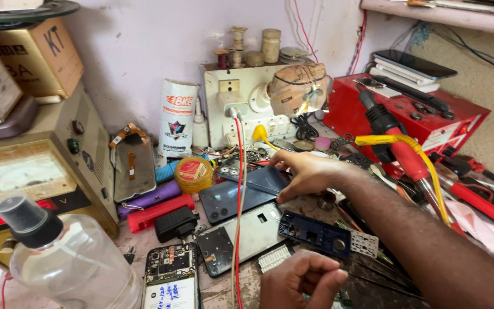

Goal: The person opens a plastic parts box and selects a small electronic component from a bag. They then use a soldering iron to apply heat to a small circuit board on the workbench.

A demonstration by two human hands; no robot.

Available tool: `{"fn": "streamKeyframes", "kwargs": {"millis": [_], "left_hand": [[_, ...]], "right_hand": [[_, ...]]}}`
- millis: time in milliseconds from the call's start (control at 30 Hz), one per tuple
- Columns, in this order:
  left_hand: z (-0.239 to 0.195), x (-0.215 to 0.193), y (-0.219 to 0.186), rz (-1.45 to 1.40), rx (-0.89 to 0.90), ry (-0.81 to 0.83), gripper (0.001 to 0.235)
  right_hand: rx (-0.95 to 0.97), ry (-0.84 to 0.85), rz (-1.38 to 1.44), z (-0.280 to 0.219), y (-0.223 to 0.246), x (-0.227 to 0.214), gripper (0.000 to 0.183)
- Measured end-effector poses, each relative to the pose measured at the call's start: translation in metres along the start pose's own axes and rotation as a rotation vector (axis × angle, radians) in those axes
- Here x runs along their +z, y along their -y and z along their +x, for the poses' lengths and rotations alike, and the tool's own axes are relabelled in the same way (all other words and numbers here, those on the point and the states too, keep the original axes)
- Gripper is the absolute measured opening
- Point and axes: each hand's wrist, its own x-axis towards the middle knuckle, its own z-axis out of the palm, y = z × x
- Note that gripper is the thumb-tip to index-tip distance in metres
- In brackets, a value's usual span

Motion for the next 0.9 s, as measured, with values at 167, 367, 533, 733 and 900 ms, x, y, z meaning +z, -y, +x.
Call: {"fn": "streamKeyframes", "kwargs": {"millis": [167, 367, 533, 733, 900], "left_hand": [[0.004, -0.001, 0.002, -0.047, 0.063, 0.028, 0.017], [0.008, -0.003, 0.012, -0.149, -0.062, -0.028, 0.018], [0.022, -0.001, 0.019, -0.374, -0.147, -0.120, 0.020], [0.025, -0.003, 0.012, -0.373, -0.224, -0.182, 0.025], [0.025, -0.005, 0.001, -0.393, -0.215, -0.189, 0.027]], "right_hand": [[-0.142, -0.112, 0.169, 0.002, -0.010, -0.003, 0.099], [-0.166, -0.175, 0.110, 0.033, -0.013, 0.007, 0.059], [-0.124, -0.498, -0.166, 0.083, -0.002, 0.020, 0.028], [-0.111, -0.370, -0.520, 0.105, 0.004, 0.028, 0.029], [-0.101, -0.410, -0.563, 0.110, 0.001, 0.029, 0.016]]}}
